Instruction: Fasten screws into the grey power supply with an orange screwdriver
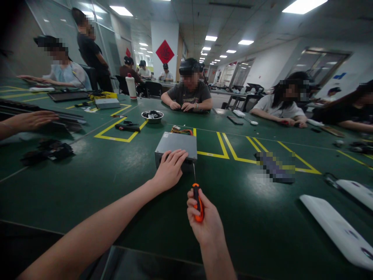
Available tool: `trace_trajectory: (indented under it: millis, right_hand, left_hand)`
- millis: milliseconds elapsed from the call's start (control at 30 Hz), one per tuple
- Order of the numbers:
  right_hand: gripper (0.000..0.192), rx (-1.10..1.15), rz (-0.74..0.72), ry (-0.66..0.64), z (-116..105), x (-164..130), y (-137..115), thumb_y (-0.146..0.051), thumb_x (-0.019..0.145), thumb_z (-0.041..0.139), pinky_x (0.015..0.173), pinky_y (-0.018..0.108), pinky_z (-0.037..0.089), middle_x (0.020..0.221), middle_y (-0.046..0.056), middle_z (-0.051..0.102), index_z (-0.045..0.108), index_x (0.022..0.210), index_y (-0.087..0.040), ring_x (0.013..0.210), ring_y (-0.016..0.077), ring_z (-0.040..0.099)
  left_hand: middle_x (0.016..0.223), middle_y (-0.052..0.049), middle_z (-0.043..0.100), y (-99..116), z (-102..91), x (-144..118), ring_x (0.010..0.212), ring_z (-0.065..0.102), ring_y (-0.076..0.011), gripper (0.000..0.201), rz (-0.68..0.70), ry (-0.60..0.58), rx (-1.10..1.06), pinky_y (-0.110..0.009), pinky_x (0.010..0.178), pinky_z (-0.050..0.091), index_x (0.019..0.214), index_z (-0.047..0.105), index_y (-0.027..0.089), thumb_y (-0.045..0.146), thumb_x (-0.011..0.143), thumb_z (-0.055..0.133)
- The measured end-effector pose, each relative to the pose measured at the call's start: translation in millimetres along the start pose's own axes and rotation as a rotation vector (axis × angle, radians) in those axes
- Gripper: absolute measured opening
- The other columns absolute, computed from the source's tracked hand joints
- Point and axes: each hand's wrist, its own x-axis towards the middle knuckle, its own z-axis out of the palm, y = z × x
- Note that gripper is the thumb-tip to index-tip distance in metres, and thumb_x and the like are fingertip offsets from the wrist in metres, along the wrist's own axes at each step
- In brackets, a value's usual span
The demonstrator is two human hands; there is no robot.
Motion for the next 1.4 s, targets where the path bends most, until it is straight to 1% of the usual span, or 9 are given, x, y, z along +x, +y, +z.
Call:
trace_trajectory:
  millis: [100, 333, 467, 600, 700, 833, 967, 1200, 1400]
  right_hand:
    - [0.012, -0.005, 0.034, 0.017, 0, 0, 0, -0.017, 0.089, 0.037, 0.032, 0.008, 0.035, 0.073, 0.001, 0.049, 0.047, 0.094, -0.013, 0.047, 0.0024, 0.047]
    - [0.008, 0.019, -0.004, -0.030, 4, -2, -2, -0.015, 0.088, 0.039, 0.027, 0.007, 0.028, 0.072, -0.001, 0.045, 0.047, 0.090, -0.013, 0.043, 0.0006, 0.041]
    - [0.009, 0.041, 0.016, 0.008, 5, -3, -2, -0.012, 0.087, 0.038, 0.028, 0.005, 0.029, 0.070, -0.001, 0.046, 0.047, 0.089, -0.014, 0.043, 0.0005, 0.042]
    - [0.012, 0.016, 0.055, 0.007, 7, -4, -1, -0.018, 0.089, 0.038, 0.032, 0.006, 0.034, 0.069, -0.001, 0.048, 0.049, 0.092, -0.014, 0.045, 0.0016, 0.046]
    - [0.014, -0.051, 0.047, 0.011, 8, -3, 1, -0.019, 0.088, 0.041, 0.034, 0.009, 0.037, 0.066, -0.002, 0.049, 0.051, 0.094, -0.013, 0.047, 0.0028, 0.048]
    - [0.013, -0.041, 0.028, -0.017, 9, -3, 2, -0.018, 0.088, 0.040, 0.032, 0.008, 0.033, 0.068, -0.001, 0.048, 0.051, 0.093, -0.012, 0.045, 0.0022, 0.045]
    - [0.009, 0.005, 0.016, -0.009, 7, -3, 1, -0.011, 0.086, 0.040, 0.030, 0.006, 0.030, 0.072, 0.000, 0.048, 0.049, 0.089, -0.011, 0.044, 0.0002, 0.042]
    - [0.015, 0.004, 0.041, 0.011, 6, -1, 3, -0.019, 0.088, 0.040, 0.038, 0.009, 0.040, 0.070, 0.000, 0.049, 0.050, 0.097, -0.011, 0.050, 0.0029, 0.048]
    - [0.018, -0.030, 0.029, -0.010, 10, 0, 5, -0.022, 0.089, 0.038, 0.032, 0.009, 0.033, 0.068, 0.000, 0.047, 0.051, 0.095, -0.011, 0.045, 0.0024, 0.043]
  left_hand:
    - [0.132, -0.008, 0.044, 0, 0.6, 0, 0.125, 0.033, -0.0213, 0.052, 0.000, 0.010, -0.002, -0.041, 0.105, 0.021, 0.129, 0.037, 0.017, 0.013, 0.078, 0.043]
    - [0.134, -0.008, 0.040, 1, -1.7, -3, 0.126, 0.032, -0.0215, 0.056, 0.016, 0.000, 0.010, -0.041, 0.106, 0.019, 0.134, 0.030, 0.020, 0.015, 0.080, 0.043]
    - [0.135, -0.009, 0.037, 1, -4.3, -3, 0.128, 0.029, -0.0246, 0.053, 0.063, -0.021, 0.030, -0.046, 0.104, 0.020, 0.127, 0.040, 0.030, 0.014, 0.078, 0.049]
    - [0.137, -0.009, 0.035, 1, -5.9, -4, 0.128, 0.027, -0.0268, 0.046, 0.078, -0.026, 0.013, -0.048, 0.103, 0.020, 0.117, 0.051, 0.031, 0.015, 0.074, 0.054]
    - [0.138, -0.008, 0.033, 1, -6.8, -5, 0.129, 0.025, -0.0273, 0.044, 0.086, -0.030, 0.004, -0.049, 0.104, 0.019, 0.115, 0.053, 0.031, 0.016, 0.074, 0.056]
    - [0.138, -0.010, 0.031, 0, -6.7, -6, 0.130, 0.024, -0.0281, 0.043, 0.100, -0.036, 0.008, -0.050, 0.104, 0.018, 0.116, 0.051, 0.031, 0.018, 0.075, 0.055]
    - [0.138, -0.010, 0.031, 0, -6.2, -6, 0.130, 0.023, -0.0280, 0.042, 0.098, -0.034, 0.011, -0.050, 0.104, 0.017, 0.116, 0.051, 0.030, 0.018, 0.076, 0.055]
    - [0.138, -0.009, 0.032, 1, -8.5, -6, 0.130, 0.023, -0.0273, 0.032, 0.091, -0.021, -0.001, -0.050, 0.104, 0.017, 0.108, 0.055, 0.026, 0.019, 0.077, 0.052]
    - [0.134, -0.010, 0.040, 2, -3.2, -4, 0.127, 0.029, -0.0227, 0.037, 0.022, 0.018, -0.043, -0.044, 0.107, 0.017, 0.119, 0.045, 0.017, 0.021, 0.082, 0.043]
